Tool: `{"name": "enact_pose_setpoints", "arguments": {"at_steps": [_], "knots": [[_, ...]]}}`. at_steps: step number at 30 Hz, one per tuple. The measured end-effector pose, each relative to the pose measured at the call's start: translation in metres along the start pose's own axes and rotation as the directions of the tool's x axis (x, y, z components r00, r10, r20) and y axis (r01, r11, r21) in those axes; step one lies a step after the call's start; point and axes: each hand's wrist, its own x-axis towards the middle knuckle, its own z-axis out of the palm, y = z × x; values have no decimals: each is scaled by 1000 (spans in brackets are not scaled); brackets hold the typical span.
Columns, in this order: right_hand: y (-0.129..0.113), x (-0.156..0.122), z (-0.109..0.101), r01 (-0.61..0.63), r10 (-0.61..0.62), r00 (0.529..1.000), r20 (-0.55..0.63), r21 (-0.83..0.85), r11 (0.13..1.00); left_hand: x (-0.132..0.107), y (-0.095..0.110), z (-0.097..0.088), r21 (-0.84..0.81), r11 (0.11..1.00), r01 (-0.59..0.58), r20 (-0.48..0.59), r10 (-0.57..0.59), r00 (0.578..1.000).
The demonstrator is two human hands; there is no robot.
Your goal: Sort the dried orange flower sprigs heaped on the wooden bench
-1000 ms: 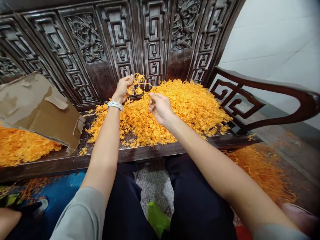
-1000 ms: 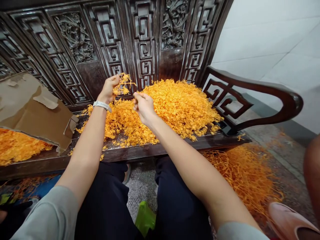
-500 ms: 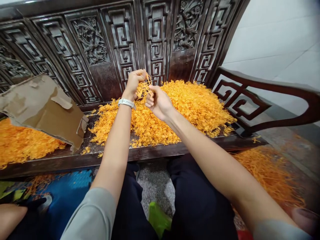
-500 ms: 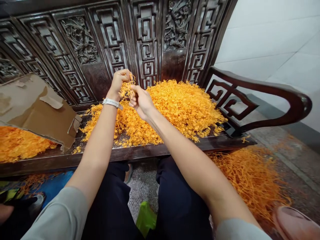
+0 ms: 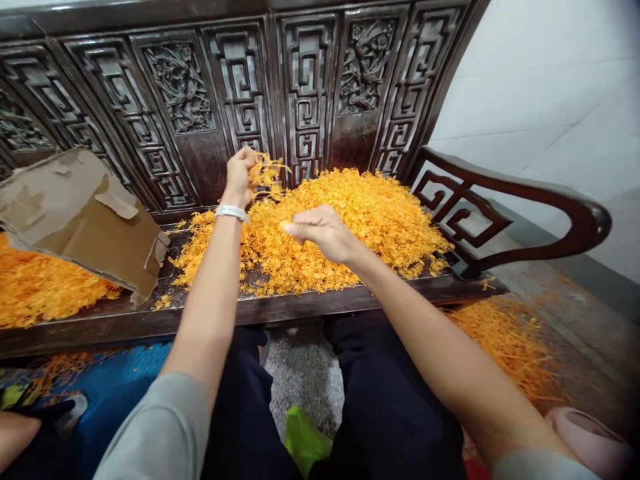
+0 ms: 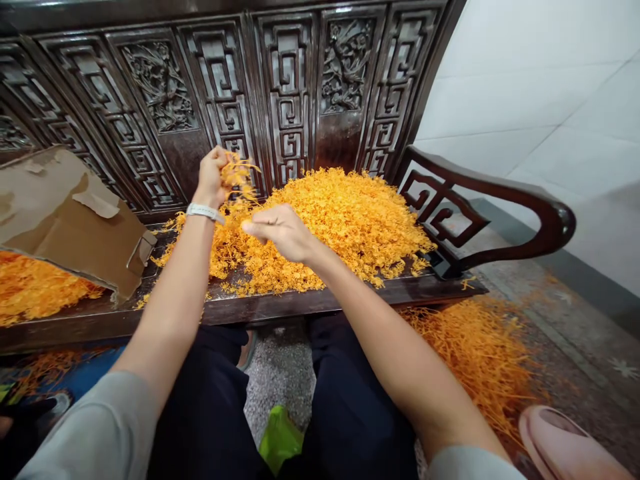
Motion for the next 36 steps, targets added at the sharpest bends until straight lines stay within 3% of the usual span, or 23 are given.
{"name": "enact_pose_setpoints", "arguments": {"at_steps": [1, 3, 5, 6, 8, 10, 11, 12, 14, 16, 17, 20, 23, 24, 26, 28, 30, 31, 32, 33, 34, 35, 36], "knots": [[-2, -8, -3, -10, 11, 999, 53, -19, 1000, -3, 1, -10, 48, 999, 17, 28, -18, 999], [1, -19, -16, -40, 43, 998, 51, -50, 998, -12, 1, -22, 184, 982, 39, 106, -59, 993], [13, -23, -35, -127, 123, 988, -91, -35, 991, -26, 0, -20, 288, 955, 69, 133, -111, 985], [22, -23, -45, -212, 211, 960, -186, 16, 977, -35, -1, -15, 319, 943, 89, 126, -136, 983], [41, -21, -64, -419, 453, 827, -333, 171, 892, -53, -4, 0, 354, 925, 139, 98, -184, 978], [56, -21, -76, -575, 619, 687, -380, 237, 783, -73, -5, 13, 364, 913, 184, 91, -231, 969], [62, -22, -77, -615, 641, 673, -370, 201, 762, -84, -6, 17, 358, 912, 199, 98, -249, 964], [65, -24, -75, -621, 629, 700, -339, 145, 770, -95, -6, 20, 349, 914, 208, 110, -260, 959], [66, -27, -64, -547, 554, 814, -174, 89, 832, -119, -8, 23, 318, 923, 218, 124, -269, 955], [61, -28, -45, -443, 445, 895, 28, 154, 883, -142, -11, 23, 278, 934, 223, 127, -266, 956], [58, -27, -35, -400, 394, 916, 73, 201, 894, -153, -12, 23, 263, 941, 214, 126, -253, 959], [52, -24, -10, -290, 299, 954, -1, 242, 926, -176, -16, 24, 286, 953, 97, 208, -160, 965], [50, -20, -1, -224, 239, 967, -84, 160, 961, -180, -14, 23, 333, 943, -20, 312, -90, 946], [47, -20, -1, -217, 230, 969, -88, 137, 966, -177, -13, 21, 332, 943, -15, 296, -89, 951], [35, -23, -5, -218, 225, 973, -56, 108, 970, -166, -12, 14, 292, 955, 51, 148, -97, 984], [14, -28, -11, -241, 230, 965, 130, 76, 968, -150, -13, 1, 199, 968, 152, -78, -139, 987], [-9, -34, -19, -259, 211, 876, 433, 55, 964, -135, -15, -15, 85, 963, 256, -258, -227, 939], [-17, -36, -23, -260, 186, 841, 509, 78, 962, -129, -17, -22, 37, 953, 301, -312, -275, 909], [-23, -37, -27, -251, 156, 856, 492, 132, 959, -125, -18, -28, 0, 941, 339, -338, -319, 885], [-23, -36, -30, -234, 144, 914, 380, 202, 951, -124, -18, -31, -24, 931, 364, -348, -349, 870], [-20, -34, -33, -216, 166, 967, 194, 270, 938, -124, -18, -32, -37, 926, 375, -344, -364, 865], [-12, -31, -35, -208, 222, 975, -6, 324, 923, -126, -18, -30, -40, 926, 376, -334, -367, 868], [-1, -28, -35, -224, 296, 942, -158, 360, 905, -130, -17, -25, -38, 928, 370, -319, -362, 876]]}}
